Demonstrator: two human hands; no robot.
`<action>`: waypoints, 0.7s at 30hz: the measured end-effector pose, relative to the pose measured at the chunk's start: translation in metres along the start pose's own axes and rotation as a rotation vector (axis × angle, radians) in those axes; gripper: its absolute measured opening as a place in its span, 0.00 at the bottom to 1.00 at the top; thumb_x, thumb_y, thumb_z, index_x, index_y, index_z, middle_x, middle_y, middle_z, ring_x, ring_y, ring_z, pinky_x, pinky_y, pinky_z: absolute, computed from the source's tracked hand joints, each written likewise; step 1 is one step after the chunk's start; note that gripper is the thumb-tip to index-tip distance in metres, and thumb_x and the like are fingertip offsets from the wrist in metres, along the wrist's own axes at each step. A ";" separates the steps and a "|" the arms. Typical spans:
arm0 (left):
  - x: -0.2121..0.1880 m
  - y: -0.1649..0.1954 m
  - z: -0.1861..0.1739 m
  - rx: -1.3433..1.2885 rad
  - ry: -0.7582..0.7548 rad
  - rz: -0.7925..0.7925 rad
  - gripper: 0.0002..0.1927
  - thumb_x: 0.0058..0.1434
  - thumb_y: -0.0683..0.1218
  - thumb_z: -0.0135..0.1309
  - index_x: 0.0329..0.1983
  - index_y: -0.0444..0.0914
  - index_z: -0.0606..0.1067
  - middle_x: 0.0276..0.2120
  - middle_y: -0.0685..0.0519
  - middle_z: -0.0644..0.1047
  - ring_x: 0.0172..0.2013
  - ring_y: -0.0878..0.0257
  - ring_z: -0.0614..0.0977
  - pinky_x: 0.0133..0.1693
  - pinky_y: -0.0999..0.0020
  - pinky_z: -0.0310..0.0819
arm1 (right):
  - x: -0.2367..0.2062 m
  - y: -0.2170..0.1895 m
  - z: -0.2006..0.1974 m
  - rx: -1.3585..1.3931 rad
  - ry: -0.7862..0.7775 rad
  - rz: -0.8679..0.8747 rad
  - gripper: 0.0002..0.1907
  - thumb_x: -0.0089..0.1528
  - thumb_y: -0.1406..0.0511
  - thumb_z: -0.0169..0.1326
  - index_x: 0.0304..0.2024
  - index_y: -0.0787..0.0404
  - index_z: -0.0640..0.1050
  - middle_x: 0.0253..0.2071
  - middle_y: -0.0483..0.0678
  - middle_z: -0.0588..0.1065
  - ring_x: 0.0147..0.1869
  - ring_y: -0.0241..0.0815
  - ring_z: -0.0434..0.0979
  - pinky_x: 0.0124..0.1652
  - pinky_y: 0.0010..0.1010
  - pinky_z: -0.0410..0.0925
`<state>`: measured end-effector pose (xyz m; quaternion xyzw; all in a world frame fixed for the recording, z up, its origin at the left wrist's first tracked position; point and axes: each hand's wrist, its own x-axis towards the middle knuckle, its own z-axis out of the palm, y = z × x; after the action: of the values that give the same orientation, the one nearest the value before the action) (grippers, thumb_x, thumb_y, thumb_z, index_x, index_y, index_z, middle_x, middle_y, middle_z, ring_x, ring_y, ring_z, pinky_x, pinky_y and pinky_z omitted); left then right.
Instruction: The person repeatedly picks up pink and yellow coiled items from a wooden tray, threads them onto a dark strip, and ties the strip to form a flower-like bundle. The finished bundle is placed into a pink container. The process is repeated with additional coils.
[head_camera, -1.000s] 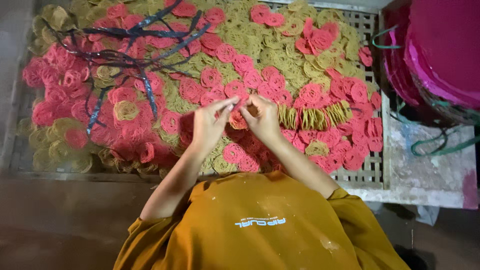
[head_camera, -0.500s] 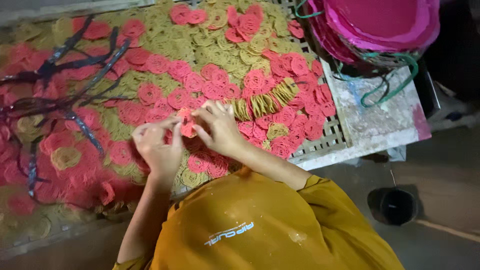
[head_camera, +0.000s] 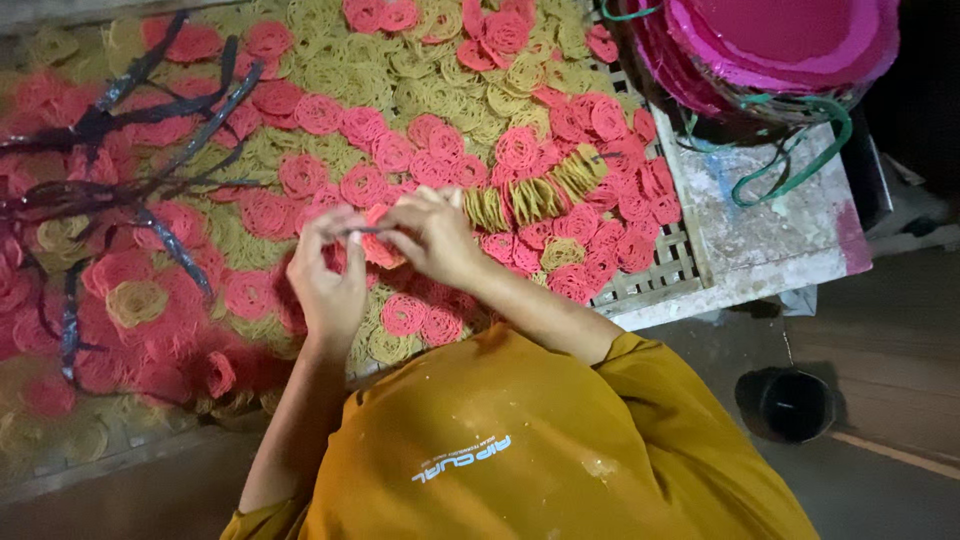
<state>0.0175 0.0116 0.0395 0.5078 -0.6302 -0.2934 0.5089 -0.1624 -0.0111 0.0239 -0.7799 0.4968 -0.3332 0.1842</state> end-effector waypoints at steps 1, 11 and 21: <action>0.002 -0.002 -0.001 -0.060 -0.022 -0.075 0.18 0.63 0.36 0.54 0.56 0.35 0.74 0.47 0.52 0.77 0.48 0.65 0.80 0.49 0.70 0.72 | 0.001 -0.001 -0.001 0.037 0.011 0.008 0.03 0.62 0.61 0.63 0.36 0.51 0.82 0.34 0.38 0.77 0.42 0.40 0.71 0.48 0.40 0.53; -0.010 -0.030 0.013 -0.079 -0.187 0.017 0.10 0.63 0.32 0.56 0.45 0.33 0.80 0.42 0.49 0.77 0.42 0.63 0.79 0.44 0.72 0.75 | 0.000 0.002 -0.010 0.379 -0.014 -0.019 0.03 0.63 0.65 0.61 0.39 0.55 0.81 0.39 0.44 0.78 0.47 0.41 0.77 0.50 0.34 0.67; -0.019 -0.056 0.007 -0.219 0.011 -0.376 0.10 0.73 0.41 0.46 0.47 0.37 0.79 0.42 0.52 0.82 0.40 0.69 0.80 0.42 0.73 0.75 | -0.051 0.136 -0.182 -0.577 0.169 0.248 0.21 0.57 0.74 0.57 0.54 0.61 0.80 0.50 0.56 0.80 0.53 0.61 0.73 0.52 0.49 0.62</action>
<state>0.0296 0.0107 -0.0190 0.5597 -0.4860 -0.4469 0.5008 -0.3930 -0.0171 0.0519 -0.7031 0.6756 -0.2170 -0.0470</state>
